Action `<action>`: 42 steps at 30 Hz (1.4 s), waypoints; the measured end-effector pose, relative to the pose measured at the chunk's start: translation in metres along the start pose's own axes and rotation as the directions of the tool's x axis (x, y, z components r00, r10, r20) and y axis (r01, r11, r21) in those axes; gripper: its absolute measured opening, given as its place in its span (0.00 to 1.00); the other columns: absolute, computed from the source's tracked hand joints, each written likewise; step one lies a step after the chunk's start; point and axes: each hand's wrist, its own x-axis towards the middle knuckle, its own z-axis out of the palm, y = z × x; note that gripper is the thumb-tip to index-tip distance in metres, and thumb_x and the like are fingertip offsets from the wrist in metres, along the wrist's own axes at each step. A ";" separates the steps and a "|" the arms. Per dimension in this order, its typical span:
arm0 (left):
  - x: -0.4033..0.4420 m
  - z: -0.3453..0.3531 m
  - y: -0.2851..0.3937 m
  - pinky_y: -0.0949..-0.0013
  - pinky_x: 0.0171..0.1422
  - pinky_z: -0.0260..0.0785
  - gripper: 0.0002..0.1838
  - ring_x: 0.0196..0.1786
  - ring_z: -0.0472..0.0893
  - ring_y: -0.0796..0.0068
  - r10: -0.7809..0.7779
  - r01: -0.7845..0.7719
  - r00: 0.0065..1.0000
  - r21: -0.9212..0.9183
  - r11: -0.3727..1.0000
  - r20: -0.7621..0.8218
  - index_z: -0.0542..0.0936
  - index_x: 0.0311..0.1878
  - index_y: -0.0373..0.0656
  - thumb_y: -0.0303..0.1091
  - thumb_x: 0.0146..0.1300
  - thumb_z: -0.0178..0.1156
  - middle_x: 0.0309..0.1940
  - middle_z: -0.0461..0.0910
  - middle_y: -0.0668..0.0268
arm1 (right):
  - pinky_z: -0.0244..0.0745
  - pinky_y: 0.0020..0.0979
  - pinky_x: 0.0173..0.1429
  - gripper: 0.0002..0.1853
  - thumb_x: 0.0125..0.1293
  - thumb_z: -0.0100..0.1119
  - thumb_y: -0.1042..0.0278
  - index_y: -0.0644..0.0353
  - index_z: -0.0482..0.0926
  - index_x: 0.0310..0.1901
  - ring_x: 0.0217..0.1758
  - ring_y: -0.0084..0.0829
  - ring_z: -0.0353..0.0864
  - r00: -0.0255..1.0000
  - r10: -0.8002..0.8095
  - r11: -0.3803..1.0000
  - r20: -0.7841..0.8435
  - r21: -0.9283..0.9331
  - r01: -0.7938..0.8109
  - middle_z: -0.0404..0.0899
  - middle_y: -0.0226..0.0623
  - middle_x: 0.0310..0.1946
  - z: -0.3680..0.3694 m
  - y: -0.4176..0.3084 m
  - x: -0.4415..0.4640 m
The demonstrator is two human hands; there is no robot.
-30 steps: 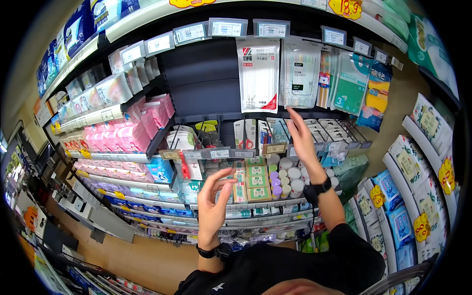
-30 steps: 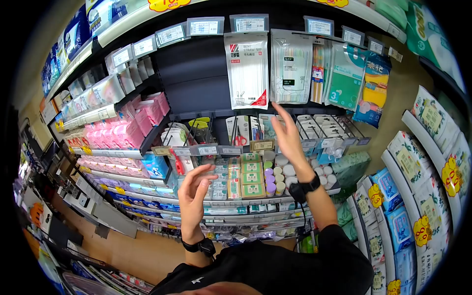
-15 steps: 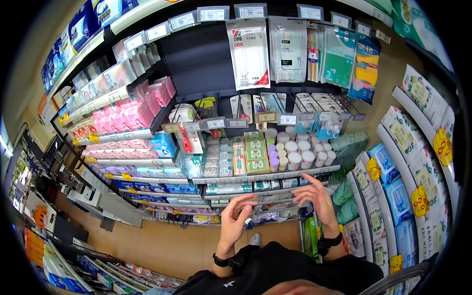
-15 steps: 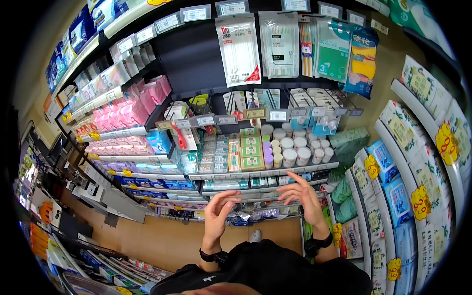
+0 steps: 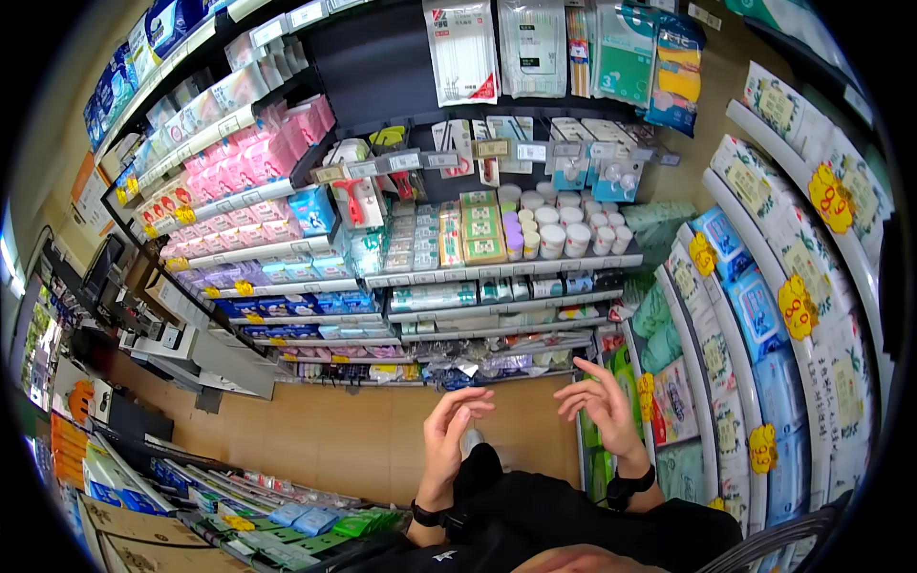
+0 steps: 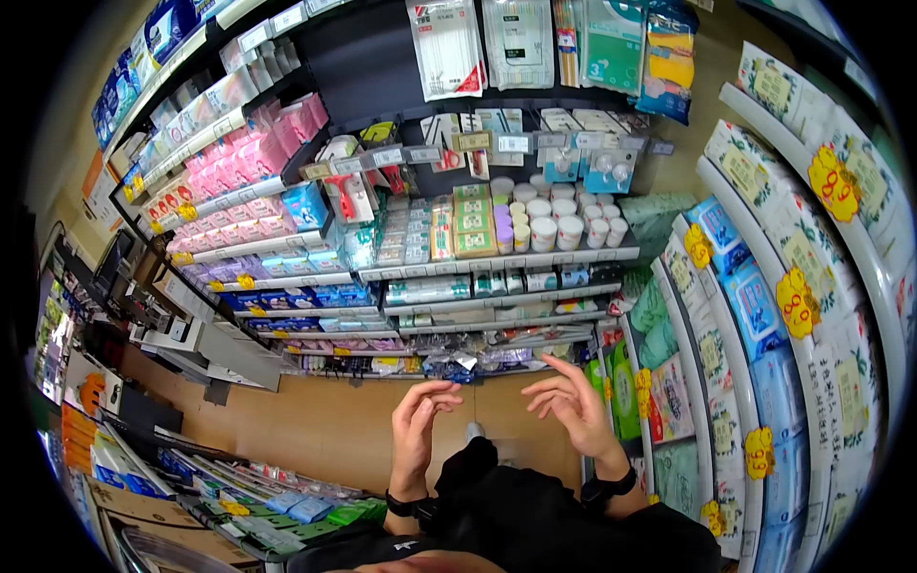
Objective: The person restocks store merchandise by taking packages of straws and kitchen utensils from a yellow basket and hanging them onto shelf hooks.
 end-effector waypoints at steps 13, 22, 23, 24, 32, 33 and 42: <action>-0.066 0.006 0.038 0.68 0.59 0.72 0.18 0.53 0.84 0.68 0.000 -0.001 0.986 0.003 1.000 0.168 0.79 0.59 0.32 0.35 0.74 0.55 0.56 0.84 0.53 | 0.69 0.21 0.41 0.29 0.79 0.49 0.61 0.64 0.61 0.76 0.34 0.20 0.75 0.988 -0.045 0.999 -0.146 -0.008 0.045 0.82 0.42 0.43 0.055 -0.046 -0.113; -0.139 -0.005 0.058 0.68 0.61 0.71 0.16 0.56 0.83 0.68 -0.062 0.080 0.947 -0.045 0.996 0.314 0.78 0.60 0.33 0.31 0.74 0.57 0.57 0.83 0.54 | 0.68 0.22 0.41 0.30 0.78 0.52 0.61 0.66 0.62 0.75 0.32 0.19 0.71 0.962 0.065 0.997 -0.267 -0.014 -0.072 0.81 0.39 0.37 0.117 -0.067 -0.209; -0.151 -0.008 0.061 0.68 0.61 0.71 0.16 0.56 0.83 0.68 -0.091 0.111 0.937 -0.039 0.993 0.338 0.78 0.60 0.33 0.31 0.74 0.57 0.57 0.83 0.54 | 0.69 0.22 0.41 0.30 0.77 0.52 0.61 0.65 0.62 0.75 0.33 0.19 0.71 0.954 0.090 0.996 -0.285 -0.002 -0.094 0.81 0.39 0.38 0.125 -0.068 -0.220; -0.161 -0.010 0.064 0.68 0.61 0.71 0.16 0.56 0.83 0.67 -0.090 0.117 0.941 -0.066 0.991 0.325 0.78 0.60 0.33 0.30 0.74 0.57 0.57 0.83 0.54 | 0.69 0.22 0.42 0.30 0.77 0.52 0.62 0.65 0.62 0.75 0.34 0.19 0.72 0.954 0.094 0.995 -0.284 -0.002 -0.099 0.82 0.40 0.39 0.133 -0.071 -0.232; -0.211 0.019 0.062 0.67 0.60 0.71 0.18 0.56 0.83 0.65 -0.161 0.245 0.844 -0.101 0.964 0.512 0.78 0.60 0.33 0.33 0.72 0.58 0.57 0.82 0.53 | 0.76 0.29 0.51 0.30 0.75 0.56 0.66 0.68 0.63 0.74 0.42 0.27 0.80 0.864 0.007 0.999 -0.503 -0.040 -0.032 0.82 0.46 0.48 0.172 -0.097 -0.323; -0.213 0.026 0.061 0.67 0.60 0.70 0.18 0.56 0.83 0.65 -0.164 0.254 0.820 -0.093 0.963 0.548 0.77 0.60 0.32 0.33 0.72 0.58 0.57 0.82 0.53 | 0.76 0.29 0.51 0.30 0.75 0.56 0.66 0.68 0.63 0.74 0.42 0.27 0.80 0.840 -0.004 0.999 -0.542 -0.045 -0.024 0.82 0.46 0.48 0.174 -0.102 -0.333; -0.237 0.106 0.055 0.66 0.58 0.69 0.22 0.52 0.83 0.65 -0.128 0.201 0.678 -0.014 0.980 0.724 0.77 0.59 0.31 0.40 0.71 0.59 0.54 0.83 0.51 | 0.77 0.27 0.49 0.26 0.74 0.52 0.75 0.65 0.67 0.72 0.41 0.23 0.80 0.583 -0.125 0.982 -0.803 -0.184 -0.043 0.83 0.42 0.46 0.176 -0.122 -0.436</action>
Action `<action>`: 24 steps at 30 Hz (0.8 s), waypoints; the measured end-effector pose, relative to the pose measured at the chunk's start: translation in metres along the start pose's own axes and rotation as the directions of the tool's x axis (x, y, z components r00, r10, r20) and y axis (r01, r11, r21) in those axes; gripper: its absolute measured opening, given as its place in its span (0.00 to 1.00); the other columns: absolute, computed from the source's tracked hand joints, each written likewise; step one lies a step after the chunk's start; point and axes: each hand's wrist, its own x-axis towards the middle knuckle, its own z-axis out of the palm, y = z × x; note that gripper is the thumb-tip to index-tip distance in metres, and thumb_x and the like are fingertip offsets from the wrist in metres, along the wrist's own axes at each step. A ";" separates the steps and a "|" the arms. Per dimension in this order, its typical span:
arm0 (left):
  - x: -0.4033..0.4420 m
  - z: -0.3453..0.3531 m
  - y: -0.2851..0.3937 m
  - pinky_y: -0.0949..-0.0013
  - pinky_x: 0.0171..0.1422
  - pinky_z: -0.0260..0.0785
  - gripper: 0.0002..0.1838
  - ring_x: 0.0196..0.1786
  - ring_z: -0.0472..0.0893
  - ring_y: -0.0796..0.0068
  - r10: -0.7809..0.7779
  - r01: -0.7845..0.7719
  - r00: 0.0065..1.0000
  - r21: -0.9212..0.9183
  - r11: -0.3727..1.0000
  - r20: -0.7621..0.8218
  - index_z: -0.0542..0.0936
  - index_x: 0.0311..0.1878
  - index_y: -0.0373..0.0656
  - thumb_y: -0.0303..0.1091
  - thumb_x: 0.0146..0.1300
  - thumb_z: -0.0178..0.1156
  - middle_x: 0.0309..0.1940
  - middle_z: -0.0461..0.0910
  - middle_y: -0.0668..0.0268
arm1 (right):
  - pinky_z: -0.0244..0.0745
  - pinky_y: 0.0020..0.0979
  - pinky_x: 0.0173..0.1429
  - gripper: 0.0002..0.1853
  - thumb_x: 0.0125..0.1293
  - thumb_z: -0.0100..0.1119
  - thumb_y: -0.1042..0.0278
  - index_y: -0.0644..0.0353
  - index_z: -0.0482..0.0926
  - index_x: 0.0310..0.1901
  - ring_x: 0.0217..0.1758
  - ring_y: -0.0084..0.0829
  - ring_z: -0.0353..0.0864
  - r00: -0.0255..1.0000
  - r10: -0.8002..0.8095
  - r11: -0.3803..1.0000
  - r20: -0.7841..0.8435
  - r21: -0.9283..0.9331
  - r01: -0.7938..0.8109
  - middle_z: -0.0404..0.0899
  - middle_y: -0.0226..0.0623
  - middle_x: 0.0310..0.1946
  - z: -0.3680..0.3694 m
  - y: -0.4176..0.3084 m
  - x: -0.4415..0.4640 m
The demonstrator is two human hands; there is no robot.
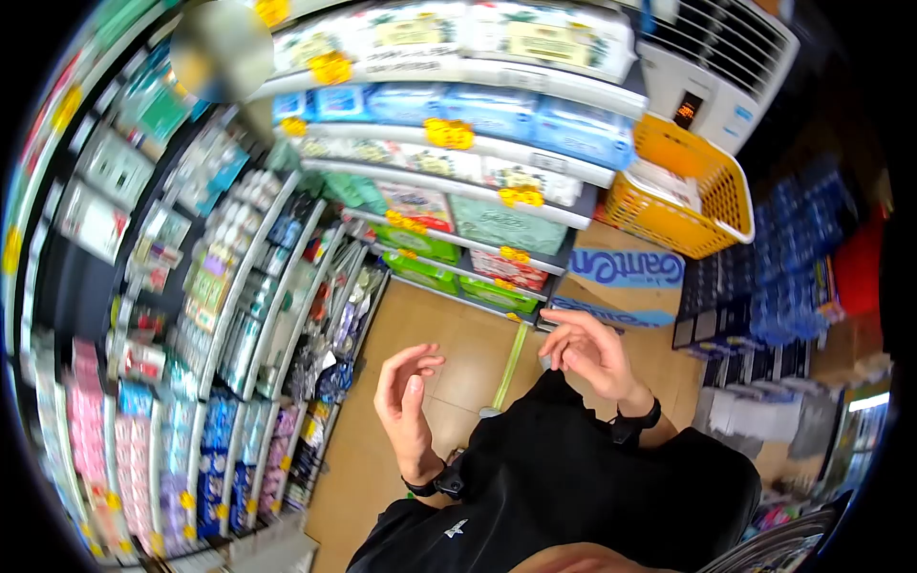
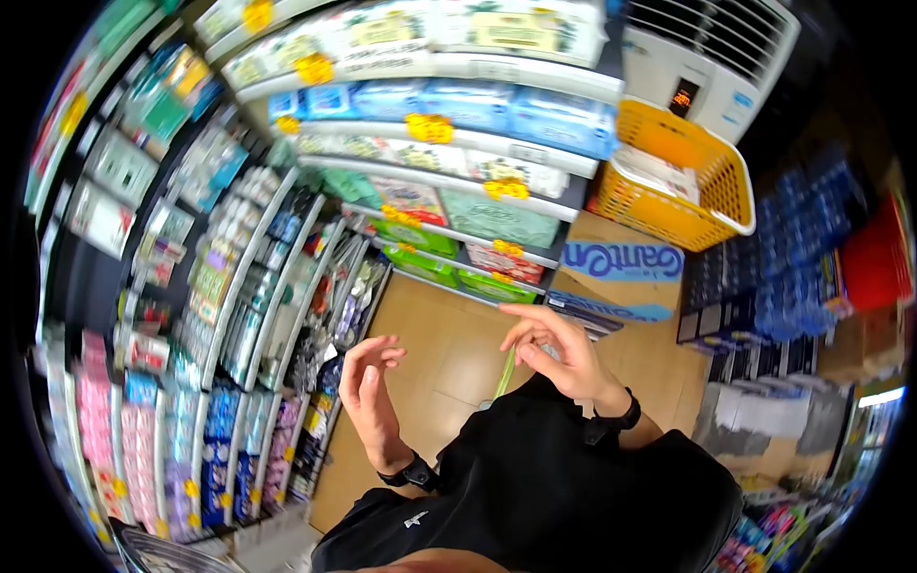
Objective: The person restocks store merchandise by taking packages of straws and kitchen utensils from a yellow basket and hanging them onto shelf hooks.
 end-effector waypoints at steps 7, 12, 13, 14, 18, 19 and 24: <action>0.044 0.111 -0.028 0.65 0.58 0.69 0.22 0.51 0.83 0.64 -0.030 0.024 0.965 0.026 0.999 0.261 0.77 0.59 0.30 0.40 0.72 0.57 0.53 0.83 0.50 | 0.77 0.25 0.48 0.25 0.73 0.52 0.77 0.63 0.69 0.71 0.42 0.20 0.81 0.968 -0.048 0.993 -0.245 -0.114 0.020 0.84 0.37 0.44 -0.091 -0.012 -0.025; 0.082 0.231 -0.044 0.67 0.61 0.70 0.19 0.53 0.83 0.67 -0.139 0.139 0.852 0.038 0.990 0.505 0.77 0.60 0.31 0.37 0.74 0.56 0.54 0.83 0.53 | 0.75 0.23 0.48 0.23 0.75 0.53 0.76 0.63 0.69 0.70 0.40 0.19 0.79 0.930 -0.081 0.990 -0.358 -0.138 0.033 0.84 0.37 0.44 -0.169 -0.018 -0.043; 0.091 0.255 -0.047 0.66 0.63 0.70 0.18 0.54 0.83 0.68 -0.132 0.089 0.786 0.101 0.991 0.604 0.78 0.60 0.32 0.35 0.75 0.56 0.54 0.84 0.54 | 0.75 0.23 0.48 0.23 0.75 0.53 0.76 0.63 0.69 0.70 0.40 0.19 0.79 0.921 -0.088 0.991 -0.380 -0.126 0.043 0.84 0.37 0.44 -0.183 -0.018 -0.045; 0.102 0.280 -0.050 0.66 0.65 0.70 0.16 0.54 0.82 0.69 -0.133 0.033 0.709 0.157 0.987 0.693 0.78 0.61 0.33 0.33 0.76 0.55 0.54 0.84 0.56 | 0.75 0.23 0.48 0.23 0.75 0.53 0.75 0.62 0.69 0.70 0.40 0.19 0.78 0.904 -0.073 0.994 -0.421 -0.109 0.030 0.84 0.37 0.43 -0.198 -0.018 -0.047; 0.150 0.381 -0.074 0.71 0.54 0.72 0.16 0.45 0.80 0.77 -0.076 -0.137 0.536 0.175 0.975 0.841 0.80 0.59 0.37 0.35 0.74 0.60 0.50 0.86 0.63 | 0.74 0.23 0.47 0.22 0.77 0.53 0.73 0.62 0.67 0.70 0.39 0.19 0.77 0.836 -0.081 0.996 -0.543 -0.083 0.043 0.82 0.36 0.42 -0.247 -0.017 -0.055; 0.162 0.407 -0.083 0.72 0.52 0.72 0.15 0.42 0.79 0.78 -0.090 -0.135 0.494 0.179 0.975 0.865 0.81 0.57 0.37 0.36 0.74 0.60 0.48 0.87 0.63 | 0.74 0.23 0.47 0.22 0.77 0.52 0.73 0.62 0.67 0.70 0.39 0.20 0.77 0.810 -0.079 0.997 -0.582 -0.051 0.061 0.82 0.36 0.42 -0.258 -0.016 -0.057; 0.226 0.526 -0.150 0.69 0.49 0.74 0.21 0.46 0.83 0.74 -0.338 -0.365 0.333 0.451 0.814 0.880 0.85 0.54 0.36 0.46 0.73 0.60 0.45 0.87 0.63 | 0.75 0.26 0.50 0.22 0.78 0.52 0.73 0.62 0.64 0.70 0.43 0.22 0.79 0.787 -0.041 0.999 -0.615 -0.016 0.040 0.81 0.38 0.42 -0.305 -0.015 -0.065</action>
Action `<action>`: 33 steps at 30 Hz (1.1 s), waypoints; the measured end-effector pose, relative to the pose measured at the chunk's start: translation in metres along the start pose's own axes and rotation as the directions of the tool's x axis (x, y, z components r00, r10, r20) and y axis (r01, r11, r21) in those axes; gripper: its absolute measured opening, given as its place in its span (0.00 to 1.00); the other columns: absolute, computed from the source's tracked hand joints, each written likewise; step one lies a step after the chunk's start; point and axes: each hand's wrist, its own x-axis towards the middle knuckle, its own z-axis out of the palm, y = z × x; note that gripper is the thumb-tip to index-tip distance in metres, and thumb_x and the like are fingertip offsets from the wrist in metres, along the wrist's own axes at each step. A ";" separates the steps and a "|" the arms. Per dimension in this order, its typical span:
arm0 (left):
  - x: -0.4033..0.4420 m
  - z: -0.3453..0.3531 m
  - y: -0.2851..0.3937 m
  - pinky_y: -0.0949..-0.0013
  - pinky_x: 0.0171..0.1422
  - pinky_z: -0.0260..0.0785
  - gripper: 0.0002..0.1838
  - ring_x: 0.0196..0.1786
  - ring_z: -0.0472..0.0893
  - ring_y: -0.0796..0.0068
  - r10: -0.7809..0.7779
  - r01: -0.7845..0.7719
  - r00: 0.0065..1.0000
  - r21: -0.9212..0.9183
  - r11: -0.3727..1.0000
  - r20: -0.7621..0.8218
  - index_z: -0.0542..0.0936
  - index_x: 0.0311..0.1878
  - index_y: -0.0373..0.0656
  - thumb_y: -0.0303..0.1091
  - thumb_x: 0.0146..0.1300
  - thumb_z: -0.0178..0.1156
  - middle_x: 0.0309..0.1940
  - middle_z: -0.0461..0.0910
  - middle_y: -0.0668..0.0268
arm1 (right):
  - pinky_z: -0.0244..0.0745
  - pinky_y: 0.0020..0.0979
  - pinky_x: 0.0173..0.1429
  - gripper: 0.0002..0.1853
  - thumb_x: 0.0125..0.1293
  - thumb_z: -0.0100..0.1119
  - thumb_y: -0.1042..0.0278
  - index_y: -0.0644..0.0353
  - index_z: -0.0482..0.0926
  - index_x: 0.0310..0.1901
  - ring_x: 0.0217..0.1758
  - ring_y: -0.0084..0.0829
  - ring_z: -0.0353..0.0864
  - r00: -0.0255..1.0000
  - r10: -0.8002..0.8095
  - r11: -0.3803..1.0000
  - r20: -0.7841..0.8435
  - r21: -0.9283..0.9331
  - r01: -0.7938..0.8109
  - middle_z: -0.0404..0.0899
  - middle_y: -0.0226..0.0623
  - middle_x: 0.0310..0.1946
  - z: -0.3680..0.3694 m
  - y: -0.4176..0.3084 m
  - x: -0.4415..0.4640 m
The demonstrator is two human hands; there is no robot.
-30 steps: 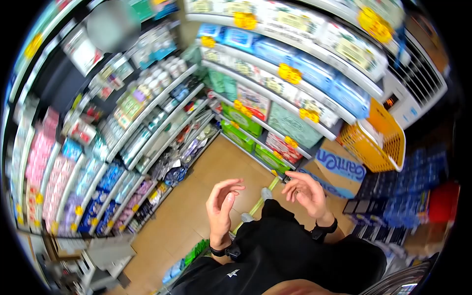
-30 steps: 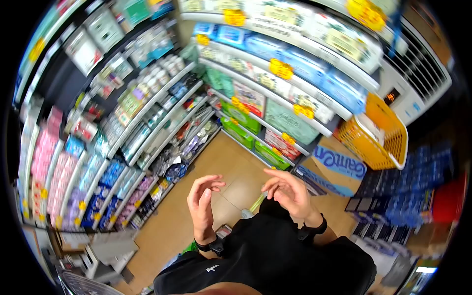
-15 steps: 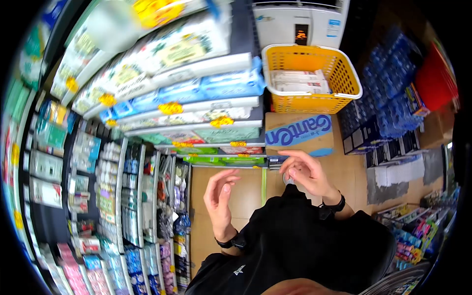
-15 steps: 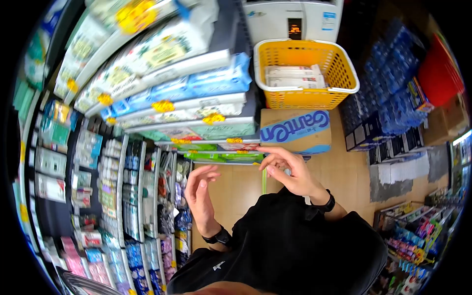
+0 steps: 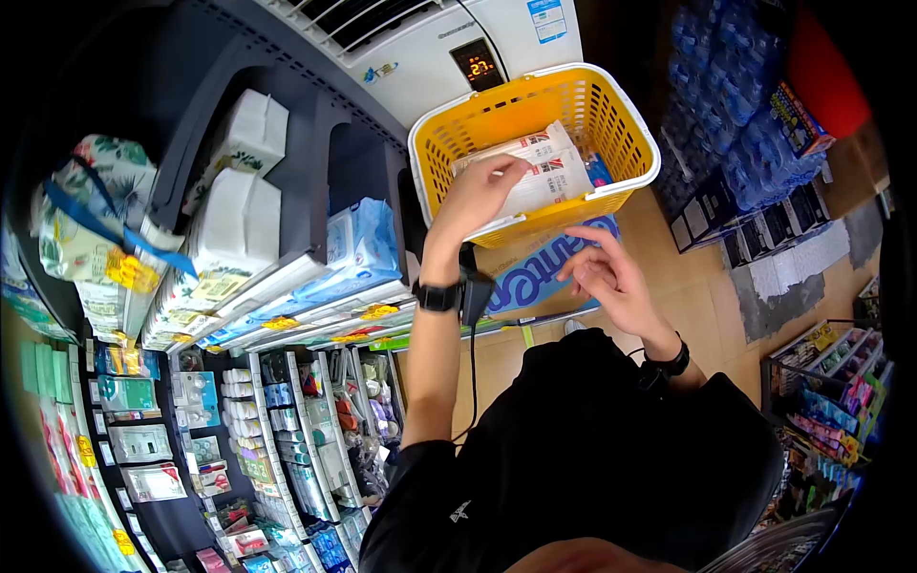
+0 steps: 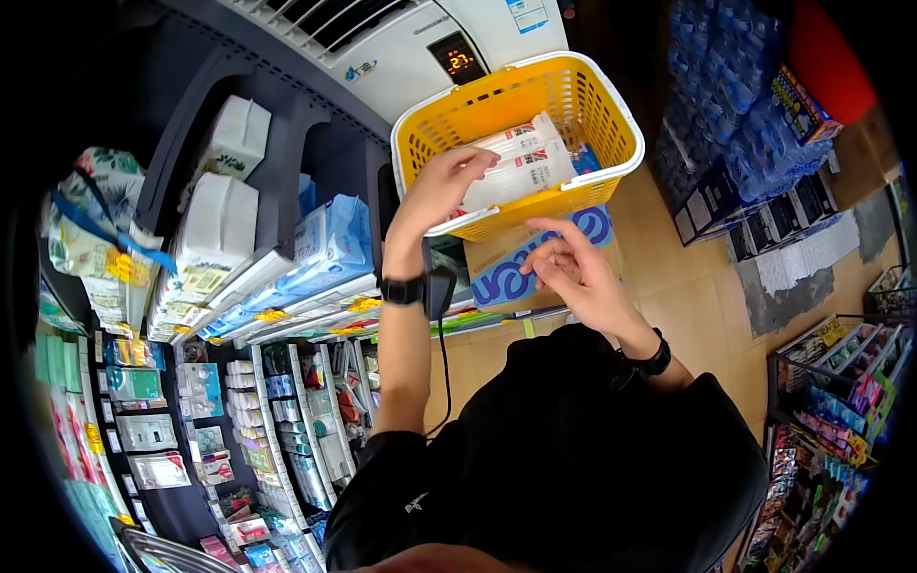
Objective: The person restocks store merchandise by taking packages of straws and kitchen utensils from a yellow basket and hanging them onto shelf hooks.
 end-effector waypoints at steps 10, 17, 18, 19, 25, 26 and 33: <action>0.160 0.012 -0.091 0.62 0.57 0.75 0.26 0.51 0.86 0.55 -0.109 0.042 0.979 0.348 0.936 0.174 0.86 0.54 0.39 0.49 0.57 0.72 0.49 0.87 0.53 | 0.77 0.28 0.52 0.20 0.77 0.52 0.75 0.62 0.68 0.68 0.46 0.25 0.82 0.997 0.036 0.999 -0.074 -0.014 -0.037 0.81 0.37 0.40 -0.052 0.003 0.019; 0.178 0.019 -0.121 0.64 0.65 0.72 0.32 0.59 0.83 0.56 -0.265 0.016 0.896 0.570 0.821 0.357 0.84 0.59 0.40 0.51 0.55 0.72 0.57 0.84 0.51 | 0.77 0.27 0.53 0.19 0.77 0.51 0.76 0.61 0.71 0.67 0.46 0.25 0.82 0.990 0.055 0.998 -0.128 0.008 -0.055 0.80 0.34 0.39 -0.067 0.013 0.015; 0.179 0.019 -0.120 0.65 0.66 0.71 0.33 0.61 0.82 0.56 -0.295 0.013 0.877 0.594 0.804 0.380 0.83 0.61 0.39 0.51 0.56 0.72 0.58 0.83 0.50 | 0.77 0.28 0.53 0.19 0.77 0.51 0.76 0.62 0.71 0.67 0.47 0.25 0.82 0.991 0.037 0.999 -0.127 -0.009 -0.039 0.80 0.34 0.39 -0.069 0.014 0.015; 0.183 0.020 -0.126 0.65 0.66 0.71 0.33 0.61 0.82 0.56 -0.294 0.007 0.875 0.597 0.802 0.385 0.83 0.61 0.39 0.51 0.56 0.72 0.58 0.83 0.50 | 0.77 0.28 0.53 0.19 0.77 0.51 0.76 0.62 0.71 0.67 0.47 0.25 0.82 0.990 0.036 0.999 -0.134 -0.006 -0.037 0.80 0.34 0.39 -0.070 0.013 0.015; 0.185 0.028 -0.136 0.66 0.66 0.71 0.33 0.60 0.82 0.56 -0.301 0.007 0.879 0.622 0.783 0.369 0.83 0.60 0.37 0.50 0.56 0.71 0.59 0.83 0.50 | 0.77 0.29 0.54 0.18 0.76 0.51 0.75 0.63 0.72 0.65 0.48 0.25 0.83 0.991 0.023 1.000 -0.128 -0.011 -0.024 0.80 0.34 0.38 -0.075 0.020 0.015; 0.185 0.028 -0.133 0.66 0.65 0.71 0.33 0.60 0.82 0.56 -0.311 0.003 0.867 0.620 0.784 0.390 0.83 0.60 0.37 0.50 0.56 0.71 0.58 0.83 0.50 | 0.77 0.29 0.54 0.18 0.76 0.52 0.76 0.64 0.72 0.65 0.48 0.26 0.83 0.993 0.023 0.999 -0.118 -0.027 -0.026 0.80 0.34 0.38 -0.075 0.021 0.016; 0.181 0.020 -0.130 0.63 0.60 0.75 0.28 0.54 0.85 0.57 -0.280 0.004 0.888 0.603 0.798 0.364 0.87 0.54 0.41 0.48 0.52 0.74 0.52 0.86 0.52 | 0.78 0.30 0.56 0.16 0.75 0.54 0.77 0.65 0.74 0.62 0.48 0.26 0.84 0.995 0.013 0.999 -0.101 -0.050 -0.018 0.81 0.33 0.38 -0.074 0.018 0.020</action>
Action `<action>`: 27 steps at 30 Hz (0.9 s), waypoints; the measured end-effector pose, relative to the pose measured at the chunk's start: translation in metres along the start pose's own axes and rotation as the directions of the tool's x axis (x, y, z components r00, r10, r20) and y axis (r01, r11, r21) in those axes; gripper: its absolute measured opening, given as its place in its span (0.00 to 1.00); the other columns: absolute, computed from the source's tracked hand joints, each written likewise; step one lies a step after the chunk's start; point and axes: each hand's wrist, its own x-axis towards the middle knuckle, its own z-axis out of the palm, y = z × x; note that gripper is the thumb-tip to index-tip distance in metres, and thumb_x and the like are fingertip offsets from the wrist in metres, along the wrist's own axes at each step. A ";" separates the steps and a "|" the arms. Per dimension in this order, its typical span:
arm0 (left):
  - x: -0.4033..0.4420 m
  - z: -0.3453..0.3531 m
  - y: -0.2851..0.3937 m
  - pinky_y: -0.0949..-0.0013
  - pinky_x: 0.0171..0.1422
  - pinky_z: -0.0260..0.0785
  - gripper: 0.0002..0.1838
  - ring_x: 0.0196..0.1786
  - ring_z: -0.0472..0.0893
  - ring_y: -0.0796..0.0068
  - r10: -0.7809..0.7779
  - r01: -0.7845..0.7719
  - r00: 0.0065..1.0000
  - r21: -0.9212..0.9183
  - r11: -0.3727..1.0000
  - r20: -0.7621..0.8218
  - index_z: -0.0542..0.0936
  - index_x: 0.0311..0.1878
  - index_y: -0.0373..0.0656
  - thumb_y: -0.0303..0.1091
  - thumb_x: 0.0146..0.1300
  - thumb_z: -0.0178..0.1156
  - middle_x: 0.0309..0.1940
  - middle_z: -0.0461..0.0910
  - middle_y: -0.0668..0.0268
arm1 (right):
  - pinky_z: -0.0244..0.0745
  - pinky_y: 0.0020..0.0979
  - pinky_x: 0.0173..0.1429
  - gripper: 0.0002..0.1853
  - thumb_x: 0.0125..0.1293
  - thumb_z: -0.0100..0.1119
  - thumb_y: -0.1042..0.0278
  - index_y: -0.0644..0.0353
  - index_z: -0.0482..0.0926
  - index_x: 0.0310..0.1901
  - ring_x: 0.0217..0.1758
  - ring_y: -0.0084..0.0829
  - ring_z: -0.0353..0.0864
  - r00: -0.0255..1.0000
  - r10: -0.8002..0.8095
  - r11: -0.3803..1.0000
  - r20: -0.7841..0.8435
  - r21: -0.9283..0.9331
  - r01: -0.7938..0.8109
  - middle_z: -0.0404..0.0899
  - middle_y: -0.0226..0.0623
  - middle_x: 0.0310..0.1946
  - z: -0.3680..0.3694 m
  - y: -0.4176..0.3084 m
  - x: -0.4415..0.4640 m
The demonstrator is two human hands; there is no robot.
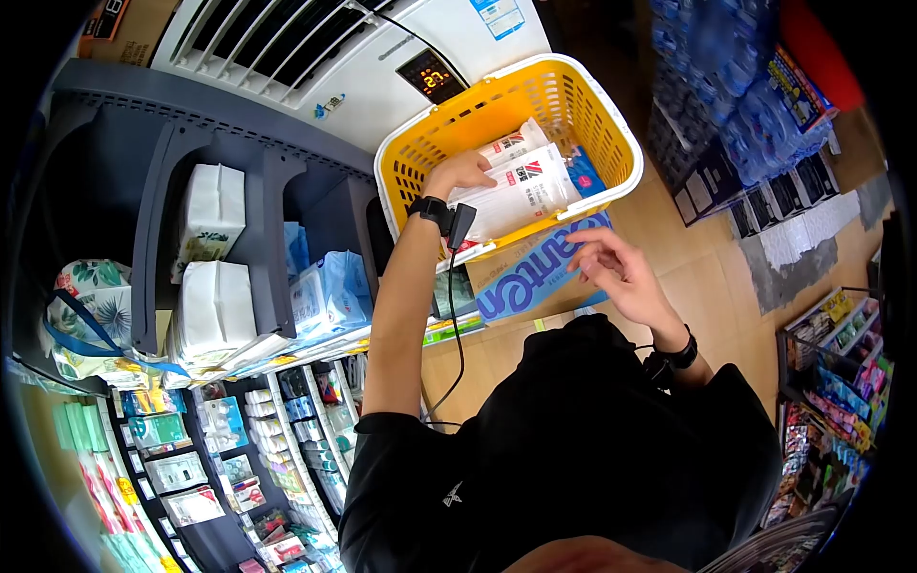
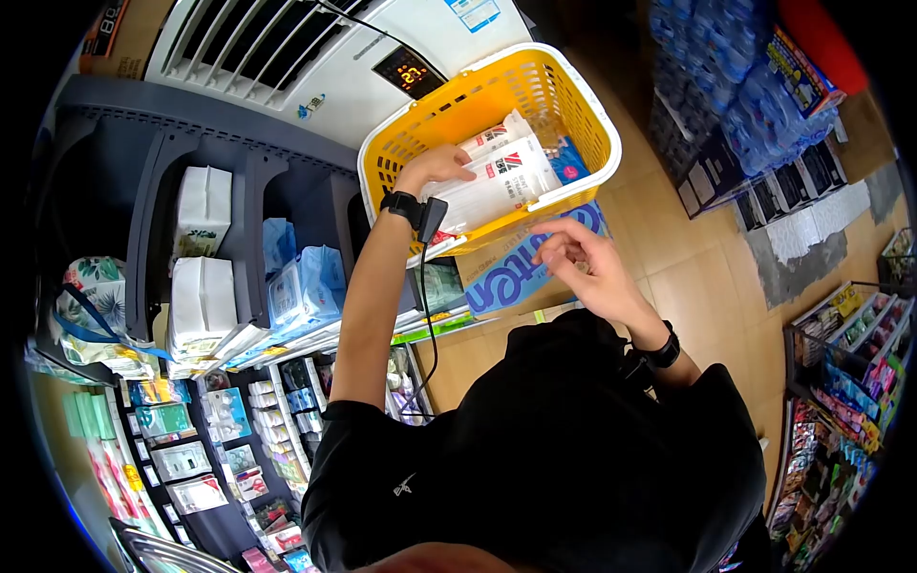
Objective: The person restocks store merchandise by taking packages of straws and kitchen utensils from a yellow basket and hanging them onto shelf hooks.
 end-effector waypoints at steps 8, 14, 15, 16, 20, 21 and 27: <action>-0.037 -0.025 0.010 0.66 0.53 0.76 0.25 0.47 0.86 0.62 0.048 -0.073 0.992 -0.214 0.974 -0.120 0.87 0.48 0.38 0.42 0.48 0.78 0.44 0.88 0.55 | 0.78 0.28 0.55 0.15 0.75 0.56 0.76 0.66 0.75 0.61 0.47 0.25 0.84 0.999 -0.008 1.000 0.049 -0.016 0.009 0.82 0.34 0.37 0.005 -0.002 0.004; -0.068 -0.045 0.029 0.68 0.46 0.78 0.18 0.39 0.88 0.64 -0.021 -0.170 0.901 -0.398 0.901 -0.433 0.88 0.45 0.35 0.33 0.52 0.77 0.38 0.89 0.53 | 0.78 0.28 0.54 0.15 0.75 0.56 0.75 0.66 0.76 0.61 0.46 0.24 0.83 0.994 -0.029 0.997 0.101 -0.066 0.036 0.82 0.34 0.38 0.014 -0.007 0.009; -0.075 -0.048 0.033 0.69 0.44 0.78 0.16 0.38 0.88 0.66 -0.034 -0.230 0.852 -0.431 0.873 -0.523 0.88 0.44 0.34 0.32 0.53 0.76 0.38 0.89 0.53 | 0.78 0.28 0.54 0.15 0.75 0.55 0.75 0.66 0.76 0.61 0.47 0.24 0.83 0.994 -0.032 0.997 0.101 -0.067 0.039 0.82 0.35 0.38 0.015 -0.007 0.009; -0.083 -0.051 0.036 0.69 0.44 0.78 0.16 0.38 0.88 0.66 -0.042 -0.228 0.847 -0.433 0.872 -0.530 0.88 0.44 0.34 0.32 0.53 0.76 0.38 0.89 0.53 | 0.78 0.28 0.54 0.15 0.75 0.55 0.75 0.66 0.76 0.61 0.47 0.24 0.83 0.993 -0.035 0.997 0.112 -0.071 0.043 0.82 0.35 0.38 0.016 -0.009 0.010; -0.123 -0.061 0.063 0.74 0.39 0.76 0.15 0.35 0.86 0.77 -0.123 -0.362 0.735 -0.540 0.760 -0.666 0.85 0.47 0.28 0.29 0.62 0.71 0.38 0.90 0.57 | 0.77 0.27 0.54 0.17 0.75 0.55 0.75 0.65 0.74 0.63 0.46 0.23 0.81 0.998 -0.041 0.997 0.057 -0.062 0.045 0.82 0.35 0.41 0.015 -0.013 0.012; -0.131 -0.061 0.067 0.74 0.40 0.76 0.15 0.35 0.86 0.76 -0.129 -0.408 0.718 -0.563 0.719 -0.684 0.84 0.48 0.28 0.29 0.62 0.71 0.38 0.89 0.57 | 0.76 0.27 0.55 0.19 0.74 0.56 0.75 0.65 0.73 0.64 0.47 0.23 0.81 0.998 -0.060 0.997 0.037 -0.038 0.061 0.82 0.35 0.43 0.016 -0.013 0.013; -0.208 -0.045 0.105 0.76 0.42 0.77 0.13 0.38 0.87 0.77 -0.193 -0.577 0.653 -0.646 0.499 -0.732 0.84 0.48 0.28 0.26 0.65 0.70 0.38 0.89 0.56 | 0.71 0.29 0.63 0.27 0.72 0.58 0.75 0.63 0.66 0.71 0.58 0.25 0.74 0.959 -0.259 0.960 -0.117 -0.137 0.242 0.75 0.39 0.60 0.035 -0.015 0.016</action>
